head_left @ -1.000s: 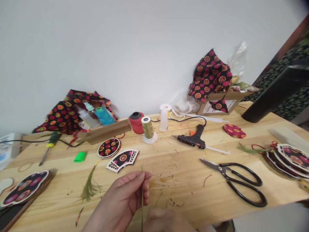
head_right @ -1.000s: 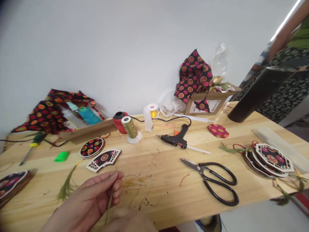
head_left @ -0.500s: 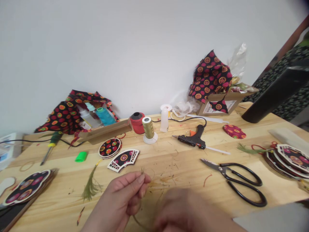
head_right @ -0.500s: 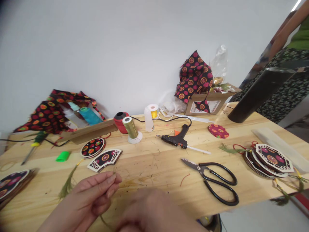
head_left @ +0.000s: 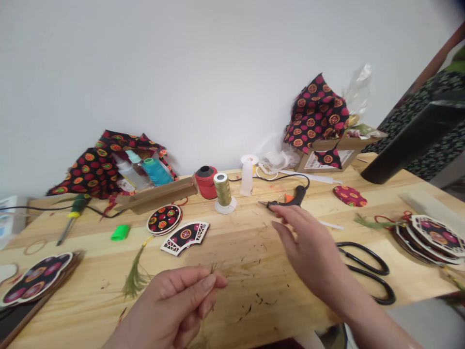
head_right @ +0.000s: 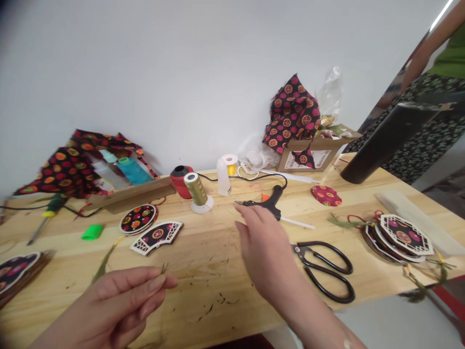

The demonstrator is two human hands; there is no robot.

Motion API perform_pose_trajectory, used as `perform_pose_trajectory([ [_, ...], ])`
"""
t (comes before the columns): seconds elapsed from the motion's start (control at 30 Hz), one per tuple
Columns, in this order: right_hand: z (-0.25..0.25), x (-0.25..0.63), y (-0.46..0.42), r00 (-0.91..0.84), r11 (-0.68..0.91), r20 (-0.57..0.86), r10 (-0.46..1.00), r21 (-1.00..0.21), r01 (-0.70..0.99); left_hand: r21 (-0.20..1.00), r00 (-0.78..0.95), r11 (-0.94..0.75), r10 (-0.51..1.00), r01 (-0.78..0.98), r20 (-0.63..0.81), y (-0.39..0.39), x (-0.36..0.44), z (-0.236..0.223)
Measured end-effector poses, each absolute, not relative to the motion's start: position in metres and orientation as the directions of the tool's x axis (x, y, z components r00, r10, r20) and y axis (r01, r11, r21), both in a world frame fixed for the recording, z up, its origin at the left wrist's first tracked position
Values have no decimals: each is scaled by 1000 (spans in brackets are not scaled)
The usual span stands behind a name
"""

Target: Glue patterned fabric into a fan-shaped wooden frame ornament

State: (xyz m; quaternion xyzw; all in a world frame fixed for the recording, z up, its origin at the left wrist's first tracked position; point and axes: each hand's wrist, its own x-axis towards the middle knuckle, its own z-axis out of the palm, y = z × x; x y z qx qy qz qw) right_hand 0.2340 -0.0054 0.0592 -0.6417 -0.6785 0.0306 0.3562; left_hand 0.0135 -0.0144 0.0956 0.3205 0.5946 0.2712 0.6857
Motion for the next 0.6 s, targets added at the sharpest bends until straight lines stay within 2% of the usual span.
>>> perform_pose_trajectory([
  [0.1,48,283,-35,20,51,370,929,-181,982,742,121,667,744,-72,-657,-15,13,86],
  [0.2,30,326,-68,-5,9,272,962,-16,1000,721,100,682,731,-121,-674,-15,16,76],
  [0.3,16,346,-84,-39,33,235,971,29,999,689,119,712,702,-137,-702,-16,20,71],
  [0.43,11,345,-82,-3,-5,215,977,37,999,677,126,719,694,-156,-709,-17,22,68],
  [0.6,22,355,-78,58,-61,139,989,15,998,706,-10,634,742,-316,-671,-10,-3,69],
])
